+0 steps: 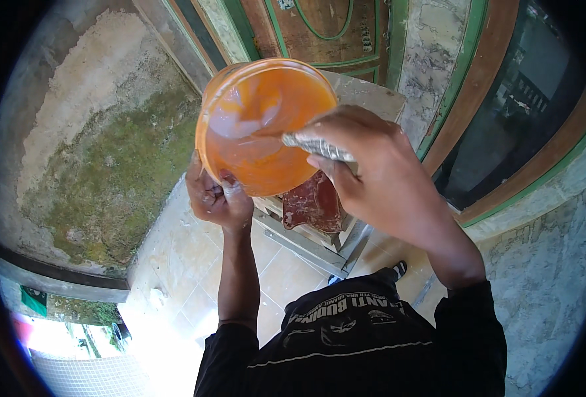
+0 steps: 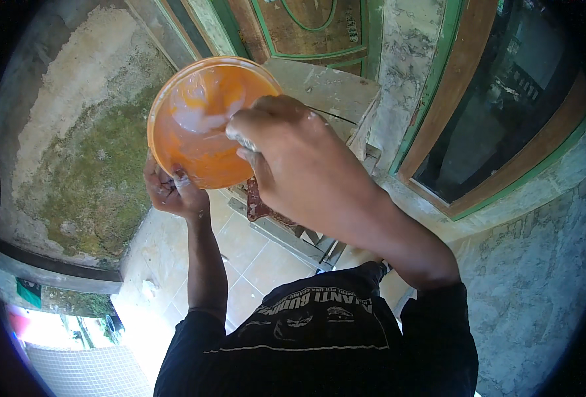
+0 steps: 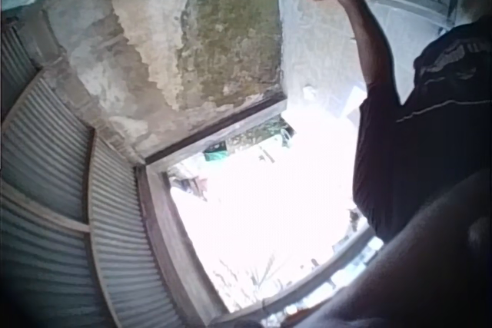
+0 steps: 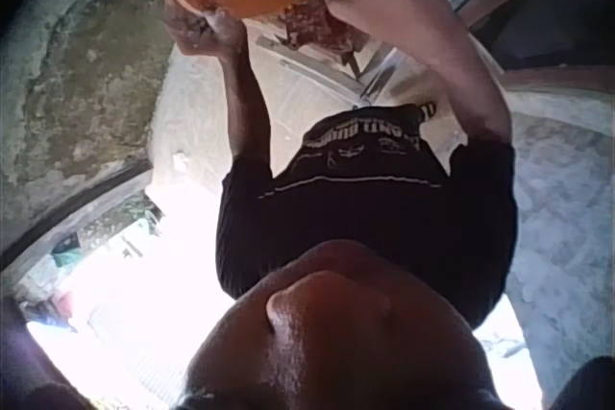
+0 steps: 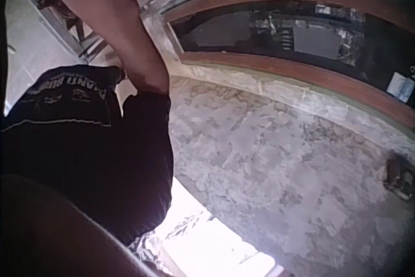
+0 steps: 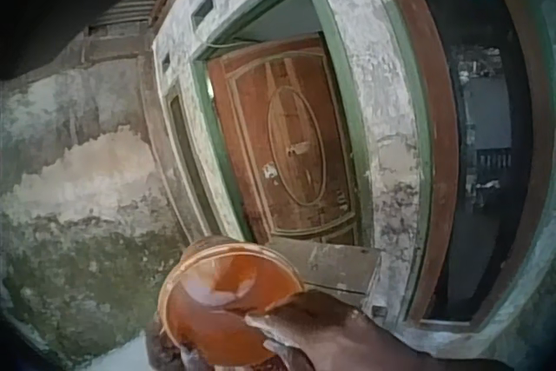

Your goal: The person sands a wall with a piece of sandpaper, takes a white paste from an orange bucket using a scraper, and spreads the paste onto the wall surface.

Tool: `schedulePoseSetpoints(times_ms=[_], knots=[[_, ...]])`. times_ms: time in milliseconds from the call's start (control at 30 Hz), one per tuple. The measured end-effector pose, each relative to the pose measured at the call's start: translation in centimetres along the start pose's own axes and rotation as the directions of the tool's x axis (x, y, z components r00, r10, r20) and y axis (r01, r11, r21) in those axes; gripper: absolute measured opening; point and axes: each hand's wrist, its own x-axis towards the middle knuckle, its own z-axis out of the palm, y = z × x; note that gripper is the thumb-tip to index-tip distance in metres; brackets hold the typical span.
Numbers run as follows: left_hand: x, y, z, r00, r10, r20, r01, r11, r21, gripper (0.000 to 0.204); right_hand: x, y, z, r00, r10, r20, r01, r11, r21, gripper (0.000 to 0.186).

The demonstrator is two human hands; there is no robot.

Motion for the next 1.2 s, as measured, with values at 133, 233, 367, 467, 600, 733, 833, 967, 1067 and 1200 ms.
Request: schedulePoseSetpoints(times_ms=[133, 233, 367, 467, 600, 733, 833, 967, 1067, 1200], knots=[[0.2, 0.5, 0.3, 0.999, -0.038, -0.019, 0.039, 0.999, 0.013, 0.045, -1.2, 0.5, 1.9, 0.981, -0.098, 0.166, 0.108, 0.993, -0.055, 0.026], [-0.5, 0.6, 0.5, 0.998, -0.047, 0.042, 0.045, 0.998, 0.045, 0.047, -1.0, 2.2, 4.0, 0.974, -0.093, 0.205, 0.137, 0.967, -0.214, 0.03], [-0.4, 1.2, 0.4, 0.998, -0.006, 0.06, -0.001, 0.994, 0.112, 0.049, -0.4, 2.5, 3.6, 0.984, -0.143, 0.11, 0.163, 0.967, -0.197, 0.026], [-0.8, 0.9, 0.4, 0.995, -0.066, 0.072, 0.06, 0.995, 0.085, 0.049, -0.7, 1.5, 4.0, 0.996, 0.036, 0.079, -0.014, 0.963, -0.267, 0.025], [-0.6, 1.9, 0.5, 0.98, -0.066, 0.186, 0.059, 0.997, 0.039, 0.046, -0.1, 2.2, 5.4, 0.996, 0.001, 0.088, 0.001, 1.0, -0.022, 0.026], [-0.5, 1.4, 0.7, 0.991, -0.007, 0.13, 0.005, 1.0, 0.012, 0.041, -0.7, 3.0, 5.5, 0.982, -0.183, 0.044, 0.188, 0.936, -0.297, 0.023], [-0.7, 0.8, 0.5, 0.988, -0.076, 0.137, 0.07, 0.996, 0.051, 0.04, -1.2, 2.2, 6.8, 0.978, 0.018, 0.208, 0.013, 0.989, -0.146, 0.023], [-1.7, 1.1, 0.3, 0.982, -0.018, 0.19, 0.004, 0.997, 0.074, 0.045, -0.3, 2.6, 7.6, 0.993, 0.119, 0.023, -0.121, 0.975, 0.185, 0.022], [-2.2, 0.7, -0.4, 0.993, -0.098, 0.068, 0.094, 0.994, 0.052, 0.048, -0.1, 3.0, 6.8, 0.989, 0.119, -0.09, -0.093, 0.962, 0.259, 0.022], [-1.7, 0.6, -1.0, 0.993, -0.091, 0.074, 0.085, 0.994, 0.073, 0.048, -0.4, 1.6, 5.5, 0.842, 0.373, 0.389, -0.454, 0.88, 0.139, 0.021]])
